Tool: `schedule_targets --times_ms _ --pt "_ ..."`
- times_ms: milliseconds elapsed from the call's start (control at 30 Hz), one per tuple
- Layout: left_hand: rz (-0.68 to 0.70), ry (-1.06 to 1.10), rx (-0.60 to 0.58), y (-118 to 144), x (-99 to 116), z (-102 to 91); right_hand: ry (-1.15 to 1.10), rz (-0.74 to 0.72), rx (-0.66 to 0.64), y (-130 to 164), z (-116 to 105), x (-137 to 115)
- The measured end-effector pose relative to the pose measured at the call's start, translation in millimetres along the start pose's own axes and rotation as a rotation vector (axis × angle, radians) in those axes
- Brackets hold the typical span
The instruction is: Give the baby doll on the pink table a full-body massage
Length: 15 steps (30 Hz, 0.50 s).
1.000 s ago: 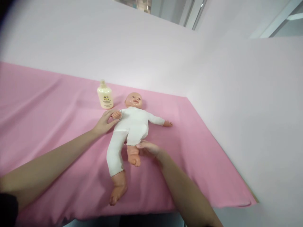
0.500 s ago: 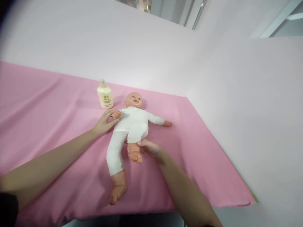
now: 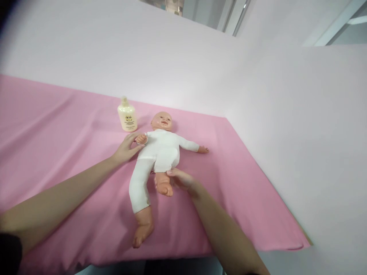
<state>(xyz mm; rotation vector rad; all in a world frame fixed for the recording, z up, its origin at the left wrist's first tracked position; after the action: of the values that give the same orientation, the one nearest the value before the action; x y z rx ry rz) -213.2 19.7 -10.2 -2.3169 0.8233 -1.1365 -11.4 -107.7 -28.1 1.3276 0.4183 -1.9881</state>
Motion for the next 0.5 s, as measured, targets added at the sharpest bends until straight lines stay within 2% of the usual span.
schedule_targets --times_ms 500 --pt "0.007 0.032 0.012 0.1 2.7 -1.2 -0.013 -0.021 -0.024 -0.4 2.2 -2.0"
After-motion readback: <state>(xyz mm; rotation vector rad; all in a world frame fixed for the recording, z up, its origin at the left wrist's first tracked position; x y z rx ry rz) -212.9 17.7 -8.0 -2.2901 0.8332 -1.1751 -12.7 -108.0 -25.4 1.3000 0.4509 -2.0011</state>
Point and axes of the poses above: each hand's wrist, its own y-axis away from the middle knuckle, its own z-axis out of the palm, x = y × z, the point moved 4 cm from there along -y, towards the middle knuckle, and after that the axes turned 1 degree about x, right-handed, at the moved point
